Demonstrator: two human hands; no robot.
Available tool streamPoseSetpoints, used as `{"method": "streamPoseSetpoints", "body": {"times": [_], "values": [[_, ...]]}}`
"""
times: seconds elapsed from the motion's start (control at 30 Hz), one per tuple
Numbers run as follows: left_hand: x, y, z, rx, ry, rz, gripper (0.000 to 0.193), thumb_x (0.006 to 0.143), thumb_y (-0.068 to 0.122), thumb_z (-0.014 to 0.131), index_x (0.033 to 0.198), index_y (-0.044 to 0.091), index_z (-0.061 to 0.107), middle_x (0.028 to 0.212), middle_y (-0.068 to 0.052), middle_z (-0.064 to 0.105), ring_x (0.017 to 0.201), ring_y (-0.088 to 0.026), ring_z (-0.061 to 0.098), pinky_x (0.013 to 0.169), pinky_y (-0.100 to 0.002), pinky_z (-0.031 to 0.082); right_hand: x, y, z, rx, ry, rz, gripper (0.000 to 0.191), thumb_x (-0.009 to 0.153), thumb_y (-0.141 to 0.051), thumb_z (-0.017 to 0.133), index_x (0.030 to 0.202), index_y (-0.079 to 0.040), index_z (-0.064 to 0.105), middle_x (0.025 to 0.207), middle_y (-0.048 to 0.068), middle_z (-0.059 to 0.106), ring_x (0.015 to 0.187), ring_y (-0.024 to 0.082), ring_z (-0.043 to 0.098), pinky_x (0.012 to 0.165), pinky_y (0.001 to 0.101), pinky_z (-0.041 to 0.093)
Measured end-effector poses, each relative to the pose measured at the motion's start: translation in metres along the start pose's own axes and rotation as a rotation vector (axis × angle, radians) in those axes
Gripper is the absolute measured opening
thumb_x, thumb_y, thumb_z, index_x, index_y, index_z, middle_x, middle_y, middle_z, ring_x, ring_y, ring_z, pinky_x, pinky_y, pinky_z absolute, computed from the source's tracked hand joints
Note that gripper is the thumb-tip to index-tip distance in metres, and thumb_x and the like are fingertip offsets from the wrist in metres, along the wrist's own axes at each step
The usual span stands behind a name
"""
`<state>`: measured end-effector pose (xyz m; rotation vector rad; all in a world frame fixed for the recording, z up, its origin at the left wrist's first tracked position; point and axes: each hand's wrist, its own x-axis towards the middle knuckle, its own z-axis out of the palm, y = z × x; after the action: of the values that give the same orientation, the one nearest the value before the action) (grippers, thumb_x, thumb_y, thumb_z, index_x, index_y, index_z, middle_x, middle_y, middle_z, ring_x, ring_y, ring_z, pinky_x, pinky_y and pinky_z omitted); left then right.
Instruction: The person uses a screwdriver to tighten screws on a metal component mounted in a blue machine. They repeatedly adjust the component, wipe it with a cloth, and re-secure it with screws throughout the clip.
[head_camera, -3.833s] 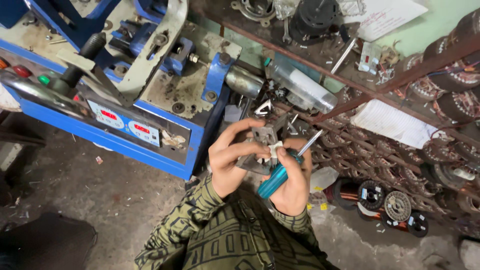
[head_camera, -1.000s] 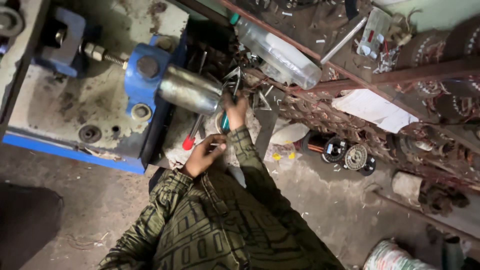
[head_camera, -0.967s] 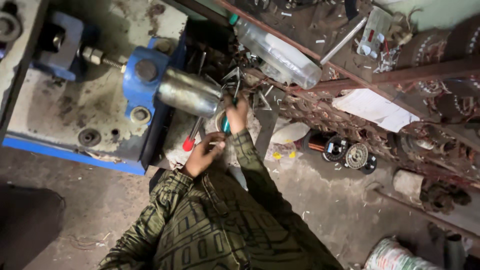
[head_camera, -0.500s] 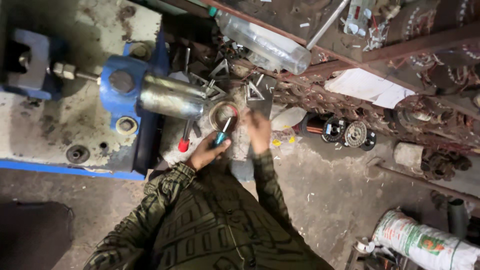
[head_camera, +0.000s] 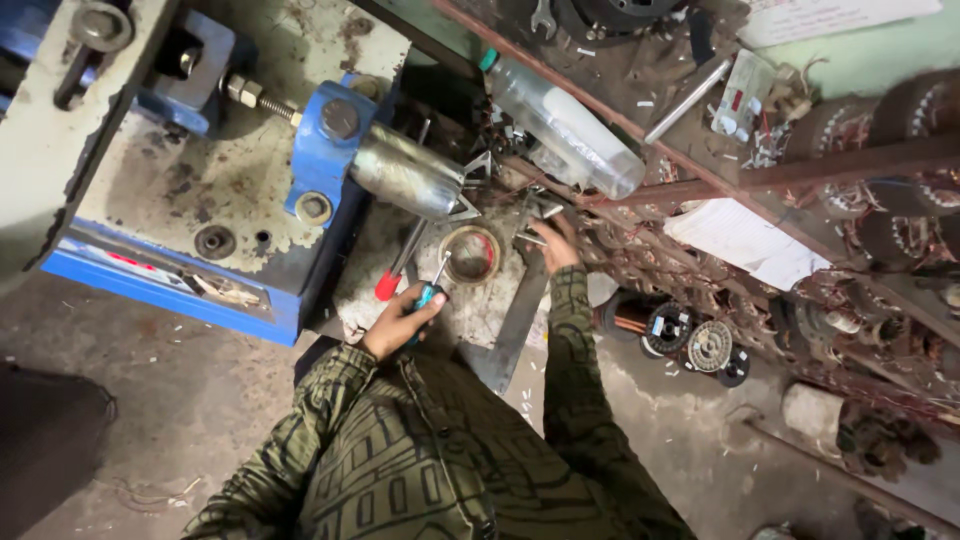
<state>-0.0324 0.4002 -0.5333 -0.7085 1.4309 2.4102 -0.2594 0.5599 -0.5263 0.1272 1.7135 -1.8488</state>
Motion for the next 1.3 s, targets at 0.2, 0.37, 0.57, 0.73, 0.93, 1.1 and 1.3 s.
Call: {"method": "streamPoseSetpoints", "body": {"times": [0.2, 0.37, 0.57, 0.73, 0.93, 1.1, 1.3], "values": [[0.006, -0.017, 0.000, 0.112, -0.111, 0.037, 0.027, 0.098, 0.040, 0.066, 0.098, 0.014, 0.062, 0.072, 0.006, 0.053, 0.059, -0.004, 0.050, 0.052, -0.022, 0.042, -0.050, 0.029, -0.013, 1.062, 0.027, -0.085, 0.023, 0.088, -0.008, 0.068, 0.108, 0.002, 0.068, 0.102, 0.013, 0.070, 0.083, 0.030, 0.067, 0.052, 0.0341, 0.053], [0.012, -0.017, 0.012, -0.035, -0.250, 0.075, 0.022, 0.101, 0.031, 0.067, 0.099, 0.011, 0.060, 0.071, 0.005, 0.053, 0.057, -0.005, 0.048, 0.053, -0.022, 0.039, -0.101, 0.032, 0.006, 1.586, -0.687, -0.284, 0.015, 0.098, -0.003, 0.061, 0.095, 0.011, 0.056, 0.088, 0.016, 0.052, 0.068, 0.028, 0.061, 0.046, 0.0299, 0.054], [-0.002, 0.037, 0.036, -0.010, -0.351, 0.266, 0.028, 0.095, 0.022, 0.073, 0.117, 0.007, 0.065, 0.081, 0.006, 0.060, 0.060, -0.002, 0.049, 0.053, -0.021, 0.038, -0.126, 0.033, 0.023, 1.699, -0.894, -0.180, 0.020, 0.105, -0.002, 0.053, 0.092, 0.014, 0.053, 0.087, 0.018, 0.050, 0.053, 0.024, 0.059, 0.041, 0.0300, 0.051], [-0.029, 0.077, 0.057, 0.115, -0.362, 0.397, 0.033, 0.094, 0.027, 0.073, 0.121, 0.009, 0.068, 0.081, 0.007, 0.063, 0.061, 0.001, 0.050, 0.053, -0.019, 0.039, -0.132, 0.043, 0.028, 1.605, -0.896, -0.133, 0.015, 0.104, -0.004, 0.055, 0.102, 0.011, 0.054, 0.093, 0.016, 0.053, 0.062, 0.022, 0.060, 0.048, 0.0296, 0.052], [-0.047, 0.081, 0.067, 0.159, -0.262, 0.399, 0.029, 0.095, 0.032, 0.077, 0.098, 0.005, 0.067, 0.074, 0.006, 0.065, 0.061, -0.001, 0.053, 0.052, -0.020, 0.040, -0.138, 0.049, 0.031, 1.494, -0.819, -0.128, 0.017, 0.102, -0.006, 0.057, 0.113, 0.007, 0.055, 0.101, 0.014, 0.058, 0.072, 0.020, 0.063, 0.057, 0.0291, 0.054], [-0.044, 0.066, 0.060, 0.140, -0.222, 0.395, 0.032, 0.092, 0.030, 0.082, 0.096, 0.003, 0.065, 0.072, 0.005, 0.063, 0.061, -0.003, 0.055, 0.051, -0.021, 0.038, -0.139, 0.051, 0.029, 1.253, -0.583, -0.164, 0.025, 0.101, -0.008, 0.058, 0.123, 0.004, 0.056, 0.107, 0.012, 0.061, 0.081, 0.018, 0.065, 0.064, 0.0287, 0.055], [-0.020, 0.017, 0.051, 0.088, -0.049, 0.502, 0.039, 0.086, 0.027, 0.085, 0.111, 0.004, 0.064, 0.081, 0.006, 0.062, 0.067, -0.005, 0.054, 0.059, -0.024, 0.045, -0.143, 0.058, 0.009, 0.518, -0.246, 0.022, 0.037, 0.100, -0.011, 0.060, 0.135, 0.000, 0.057, 0.115, 0.010, 0.065, 0.092, 0.016, 0.067, 0.072, 0.0282, 0.056]]}}
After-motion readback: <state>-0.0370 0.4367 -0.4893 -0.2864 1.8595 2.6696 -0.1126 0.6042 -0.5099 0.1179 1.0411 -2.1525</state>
